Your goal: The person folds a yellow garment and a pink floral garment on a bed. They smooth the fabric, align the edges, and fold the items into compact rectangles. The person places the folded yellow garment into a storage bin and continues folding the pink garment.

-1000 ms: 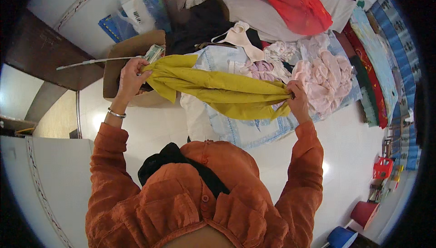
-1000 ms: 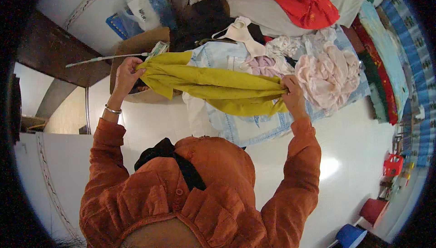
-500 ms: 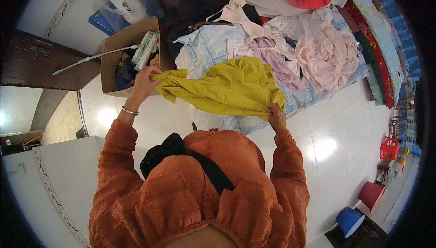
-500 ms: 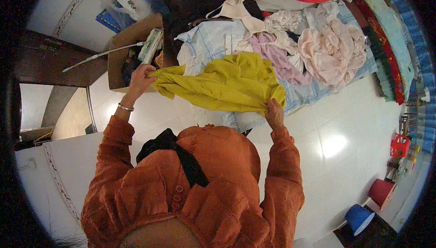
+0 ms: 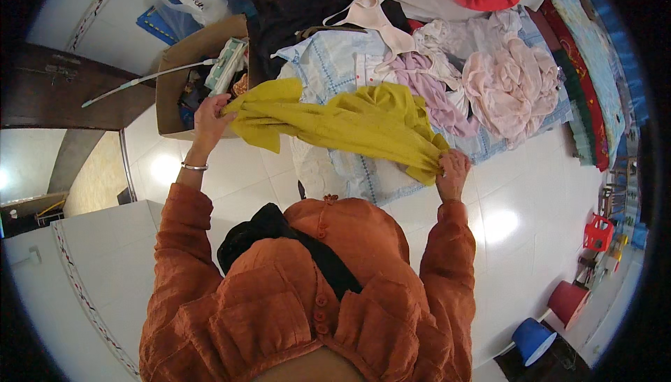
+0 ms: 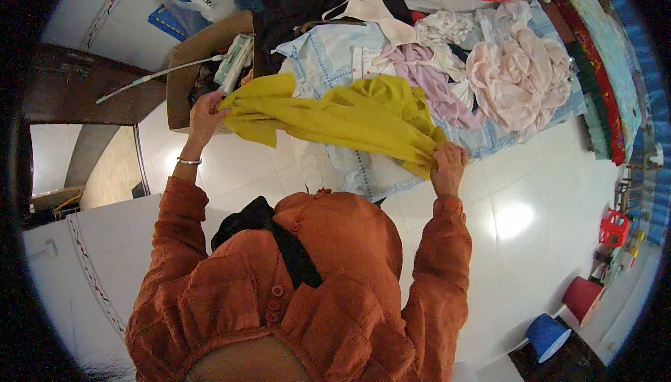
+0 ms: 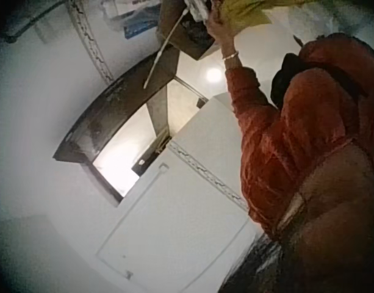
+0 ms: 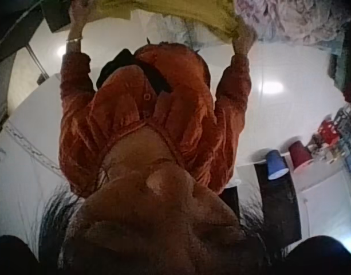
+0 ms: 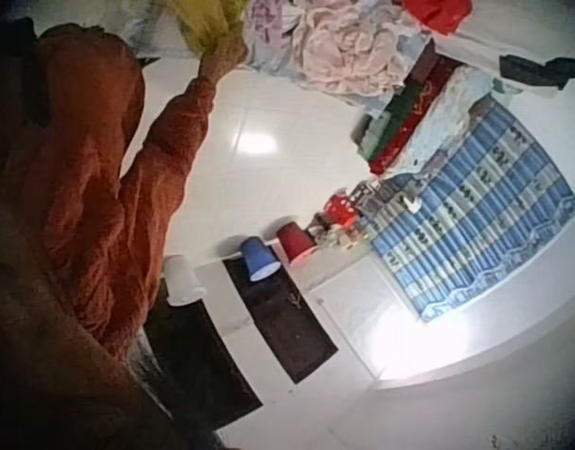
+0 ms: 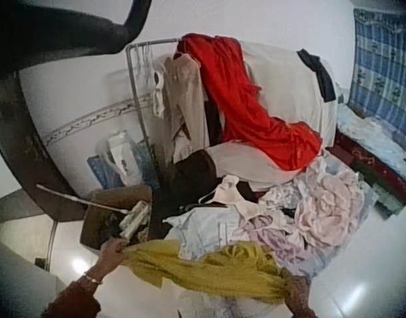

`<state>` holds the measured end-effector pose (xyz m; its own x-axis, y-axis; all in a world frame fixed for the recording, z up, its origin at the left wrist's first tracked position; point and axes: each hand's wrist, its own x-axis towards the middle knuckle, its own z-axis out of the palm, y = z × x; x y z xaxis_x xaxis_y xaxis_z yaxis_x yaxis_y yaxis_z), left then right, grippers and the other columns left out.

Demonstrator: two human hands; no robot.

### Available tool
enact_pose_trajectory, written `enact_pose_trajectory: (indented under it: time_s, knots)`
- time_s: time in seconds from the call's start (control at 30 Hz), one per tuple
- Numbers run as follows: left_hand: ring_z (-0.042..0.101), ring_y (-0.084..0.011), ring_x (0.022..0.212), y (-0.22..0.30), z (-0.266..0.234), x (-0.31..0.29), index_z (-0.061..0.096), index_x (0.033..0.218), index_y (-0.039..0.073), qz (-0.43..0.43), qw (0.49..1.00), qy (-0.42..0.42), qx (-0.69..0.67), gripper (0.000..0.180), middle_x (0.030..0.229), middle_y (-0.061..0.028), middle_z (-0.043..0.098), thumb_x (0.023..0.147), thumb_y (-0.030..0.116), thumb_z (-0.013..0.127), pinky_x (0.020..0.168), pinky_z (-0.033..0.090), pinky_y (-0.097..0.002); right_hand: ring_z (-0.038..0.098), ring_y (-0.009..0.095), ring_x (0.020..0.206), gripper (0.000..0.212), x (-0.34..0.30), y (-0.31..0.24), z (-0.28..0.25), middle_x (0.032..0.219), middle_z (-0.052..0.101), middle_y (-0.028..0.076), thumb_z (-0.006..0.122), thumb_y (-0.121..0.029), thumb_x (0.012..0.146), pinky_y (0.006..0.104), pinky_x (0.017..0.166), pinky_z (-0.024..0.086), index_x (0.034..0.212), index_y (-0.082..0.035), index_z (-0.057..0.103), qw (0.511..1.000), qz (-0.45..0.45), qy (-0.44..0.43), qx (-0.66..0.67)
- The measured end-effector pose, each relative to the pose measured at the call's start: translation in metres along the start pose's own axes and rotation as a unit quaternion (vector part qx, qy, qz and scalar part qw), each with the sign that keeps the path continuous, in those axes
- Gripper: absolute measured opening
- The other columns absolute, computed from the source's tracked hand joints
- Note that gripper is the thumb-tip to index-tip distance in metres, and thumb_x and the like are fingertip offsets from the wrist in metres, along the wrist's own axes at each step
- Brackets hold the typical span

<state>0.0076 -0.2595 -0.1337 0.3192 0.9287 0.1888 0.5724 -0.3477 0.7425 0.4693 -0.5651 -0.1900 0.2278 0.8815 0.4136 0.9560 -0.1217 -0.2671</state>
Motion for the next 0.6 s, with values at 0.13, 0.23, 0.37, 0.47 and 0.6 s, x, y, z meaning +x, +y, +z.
enact_pose_trajectory:
  time_s: [0.13, 0.23, 0.37, 0.47, 0.6]
  knots:
    - [0.054, -0.0145, 0.069, -0.022, 0.004, -0.010, 0.059, 0.090, 0.002, -0.022, 0.993, -0.066, 0.099, 0.033, 0.081, -0.0080, 0.057, 0.063, 0.011, 0.075, 0.063, 0.046, -0.0277, 0.049, 0.027, 0.084, 0.012, -0.041, 0.015, 0.030, 0.074, 0.051, 0.007, 0.058, -0.005, 0.064, 0.0411, 0.082, 0.034, 0.071, -0.008, 0.049, 0.997, -0.035, -0.068, -0.020]
    - [0.052, -0.0151, 0.065, -0.024, 0.007, -0.017, 0.058, 0.086, 0.001, -0.018, 0.990, -0.065, 0.126, 0.030, 0.078, -0.0077, 0.056, 0.063, 0.011, 0.074, 0.060, 0.045, -0.0281, 0.048, 0.027, 0.079, 0.011, -0.054, 0.006, 0.040, 0.072, 0.051, 0.007, 0.057, -0.004, 0.064, 0.0404, 0.077, 0.036, 0.071, -0.008, 0.049, 0.997, 0.002, -0.080, -0.006]
    - [0.051, -0.0157, 0.063, -0.012, 0.008, -0.019, 0.057, 0.082, 0.001, -0.065, 0.989, -0.073, 0.113, 0.028, 0.076, -0.0076, 0.054, 0.063, 0.012, 0.074, 0.058, 0.044, -0.0280, 0.049, 0.028, 0.080, 0.012, -0.064, 0.004, 0.047, 0.075, 0.053, 0.008, 0.056, -0.003, 0.064, 0.0393, 0.077, 0.036, 0.073, -0.008, 0.051, 0.996, 0.047, -0.070, -0.007]
    - [0.051, -0.0152, 0.064, -0.021, 0.007, -0.018, 0.057, 0.082, 0.001, -0.051, 0.987, -0.069, 0.135, 0.028, 0.076, -0.0074, 0.054, 0.063, 0.013, 0.074, 0.058, 0.044, -0.0275, 0.050, 0.028, 0.082, 0.016, -0.072, 0.010, 0.048, 0.077, 0.055, 0.008, 0.057, -0.003, 0.063, 0.0391, 0.076, 0.037, 0.078, -0.008, 0.055, 0.996, 0.054, -0.064, -0.030]
    - [0.051, -0.0147, 0.066, -0.030, 0.008, -0.019, 0.057, 0.081, 0.001, -0.055, 0.990, -0.067, 0.111, 0.028, 0.077, -0.0073, 0.054, 0.063, 0.013, 0.074, 0.059, 0.044, -0.0277, 0.051, 0.027, 0.082, 0.021, -0.077, 0.018, 0.045, 0.076, 0.054, 0.007, 0.057, -0.002, 0.065, 0.0395, 0.074, 0.038, 0.084, -0.009, 0.058, 0.996, 0.052, -0.042, -0.066]
